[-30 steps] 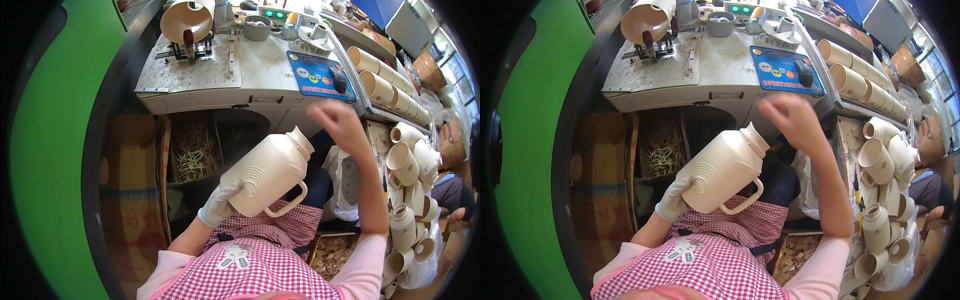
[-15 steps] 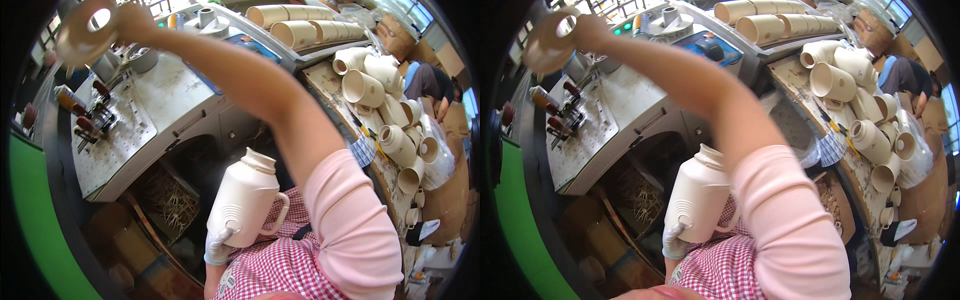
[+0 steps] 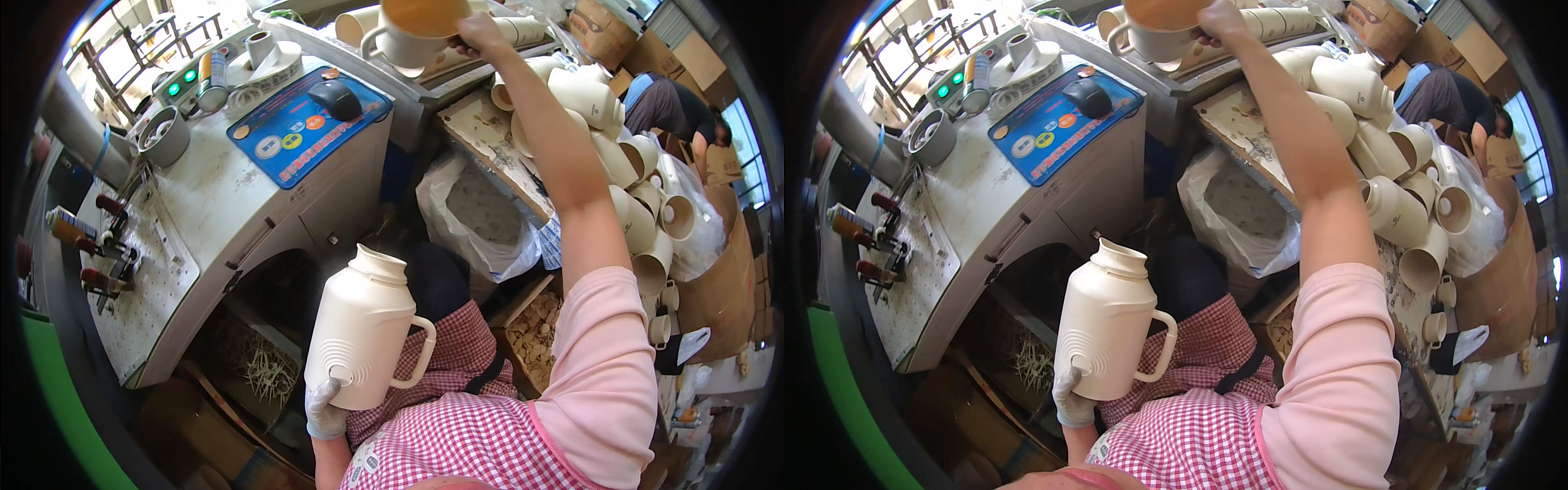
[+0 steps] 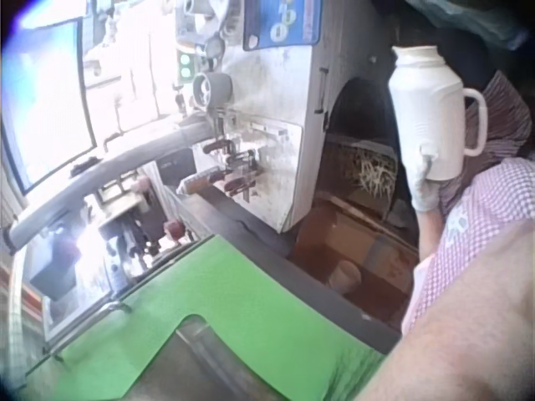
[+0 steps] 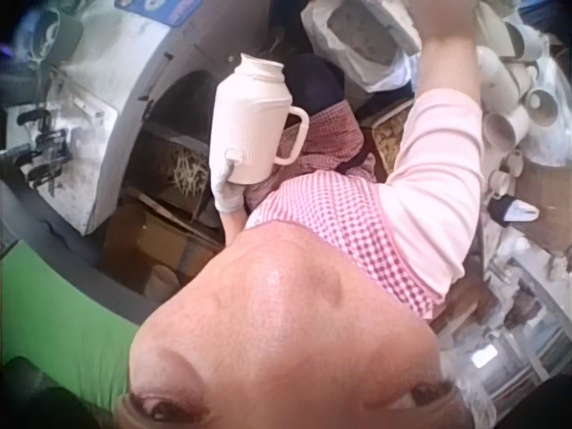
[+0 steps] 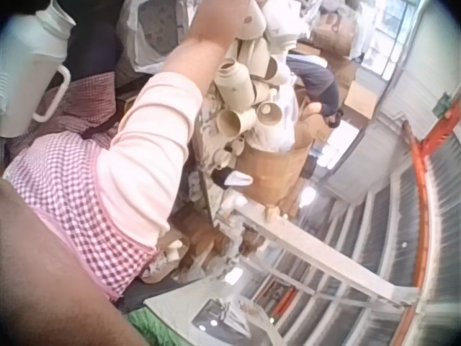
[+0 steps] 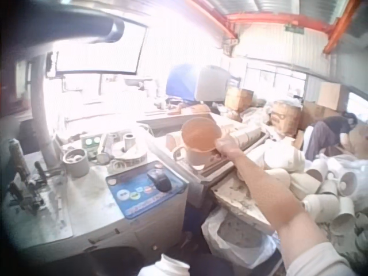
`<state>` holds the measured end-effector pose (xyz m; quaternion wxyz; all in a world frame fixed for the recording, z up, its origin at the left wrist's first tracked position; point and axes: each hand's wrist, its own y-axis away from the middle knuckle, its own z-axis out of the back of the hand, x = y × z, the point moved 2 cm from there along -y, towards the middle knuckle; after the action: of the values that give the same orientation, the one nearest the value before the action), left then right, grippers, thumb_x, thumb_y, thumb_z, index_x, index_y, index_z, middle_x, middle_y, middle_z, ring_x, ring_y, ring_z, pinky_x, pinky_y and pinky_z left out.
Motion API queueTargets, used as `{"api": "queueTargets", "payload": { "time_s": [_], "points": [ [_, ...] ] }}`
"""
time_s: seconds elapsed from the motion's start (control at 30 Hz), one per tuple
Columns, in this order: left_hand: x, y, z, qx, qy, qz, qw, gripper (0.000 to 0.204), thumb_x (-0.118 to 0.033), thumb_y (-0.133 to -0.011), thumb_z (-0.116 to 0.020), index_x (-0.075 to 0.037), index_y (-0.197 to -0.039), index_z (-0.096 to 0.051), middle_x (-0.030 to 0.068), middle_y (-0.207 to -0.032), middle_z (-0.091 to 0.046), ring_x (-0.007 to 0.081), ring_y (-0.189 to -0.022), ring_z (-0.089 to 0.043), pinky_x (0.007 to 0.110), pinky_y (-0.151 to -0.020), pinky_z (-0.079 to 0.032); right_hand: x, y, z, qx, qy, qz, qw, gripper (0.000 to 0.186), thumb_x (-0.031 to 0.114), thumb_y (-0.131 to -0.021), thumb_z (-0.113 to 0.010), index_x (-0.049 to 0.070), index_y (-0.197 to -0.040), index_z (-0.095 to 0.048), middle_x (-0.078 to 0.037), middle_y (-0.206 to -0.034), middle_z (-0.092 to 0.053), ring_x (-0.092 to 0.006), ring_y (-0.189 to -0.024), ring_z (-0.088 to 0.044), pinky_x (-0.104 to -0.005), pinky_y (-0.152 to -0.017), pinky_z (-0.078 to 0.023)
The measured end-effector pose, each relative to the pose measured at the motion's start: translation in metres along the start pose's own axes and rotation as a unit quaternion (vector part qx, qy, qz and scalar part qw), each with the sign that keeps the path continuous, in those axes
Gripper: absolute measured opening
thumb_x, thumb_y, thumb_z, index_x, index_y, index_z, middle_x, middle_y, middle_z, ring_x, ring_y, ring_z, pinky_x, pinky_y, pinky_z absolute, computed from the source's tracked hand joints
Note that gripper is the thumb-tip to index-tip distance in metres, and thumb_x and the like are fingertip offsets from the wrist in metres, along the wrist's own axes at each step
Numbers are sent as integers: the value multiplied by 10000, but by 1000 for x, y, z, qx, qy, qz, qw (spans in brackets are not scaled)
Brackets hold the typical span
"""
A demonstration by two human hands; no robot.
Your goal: The person repeatedly picks up white ceramic pitchers, smooths the interior rim with a tool, and rubs the exterior surface with a small wooden block. They handle each pitcher one at a time, rotating it to access different areas, then place it back on the workbench.
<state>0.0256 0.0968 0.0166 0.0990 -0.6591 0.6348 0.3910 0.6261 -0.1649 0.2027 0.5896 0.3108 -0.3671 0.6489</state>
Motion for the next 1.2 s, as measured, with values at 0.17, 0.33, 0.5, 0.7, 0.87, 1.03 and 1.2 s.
{"api": "queueTargets", "payload": {
  "time_s": [0.17, 0.33, 0.5, 0.7, 0.87, 1.03, 1.2],
  "points": [
    [2, -2, -14, -14, -29, 5, 999, 872, -325, -741, -744, 85, -1459, -469, 192, -1353, -610, 295, -1231, -615, 410, -1073, -477, -4, -13, -21, -105, 138, 75, 982, 325, 223, -980, -532, -16, -839, -701, -105, -649, -662, -172, -527, -644, -331, -451, -479],
    [3, -1, -3, -22, -20, 19, 999, 860, -283, -744, -748, 94, -1463, -463, 199, -1361, -610, 301, -1224, -622, 406, -1063, -484, 16, -6, -16, -73, 110, 116, 984, 354, 219, -981, -529, -40, -835, -721, -145, -623, -651, -235, -559, -692, -396, -495, -552],
    [17, -18, 21, -10, 83, 27, 996, 923, -227, -704, -772, 110, -1490, -424, 229, -1402, -597, 345, -1242, -630, 446, -1082, -499, 42, -38, -28, 54, -241, 42, 968, 249, 264, -1012, -579, 56, -934, -692, -56, -683, -645, -130, -473, -560, -245, -396, -415],
    [50, -61, 52, 73, 201, 81, 974, 981, -164, -685, -763, 140, -1524, -355, 289, -1465, -546, 399, -1316, -589, 478, -1134, -471, 44, -111, -109, 52, -276, 10, 960, 212, 136, -973, -542, 25, -895, -705, -87, -683, -667, -160, -465, -586, -293, -361, -410],
    [74, -76, 70, 77, 199, 144, 966, 956, -108, -673, -775, 135, -1513, -387, 278, -1455, -563, 396, -1306, -598, 474, -1127, -473, 40, -127, -138, -59, -130, -4, 990, 258, 77, -954, -495, -14, -845, -711, -131, -673, -688, -180, -441, -596, -329, -352, -410],
    [73, -88, 72, 97, 129, 146, 976, 973, -176, -712, -827, 137, -1516, -376, 281, -1461, -557, 397, -1307, -597, 483, -1106, -491, 41, -148, -121, -110, -56, 45, 991, 275, 77, -937, -486, -42, -854, -721, -161, -656, -704, -188, -420, -580, -355, -362, -412],
    [69, -93, 69, 93, 108, 166, 976, 971, -180, -707, -837, 131, -1511, -389, 271, -1448, -570, 388, -1299, -603, 479, -1102, -493, 30, -188, -134, -167, 217, 84, 958, 324, 160, -986, -489, -35, -1016, -746, -212, -807, -729, -311, -665, -704, -409, -614, -553]
  ]
}}
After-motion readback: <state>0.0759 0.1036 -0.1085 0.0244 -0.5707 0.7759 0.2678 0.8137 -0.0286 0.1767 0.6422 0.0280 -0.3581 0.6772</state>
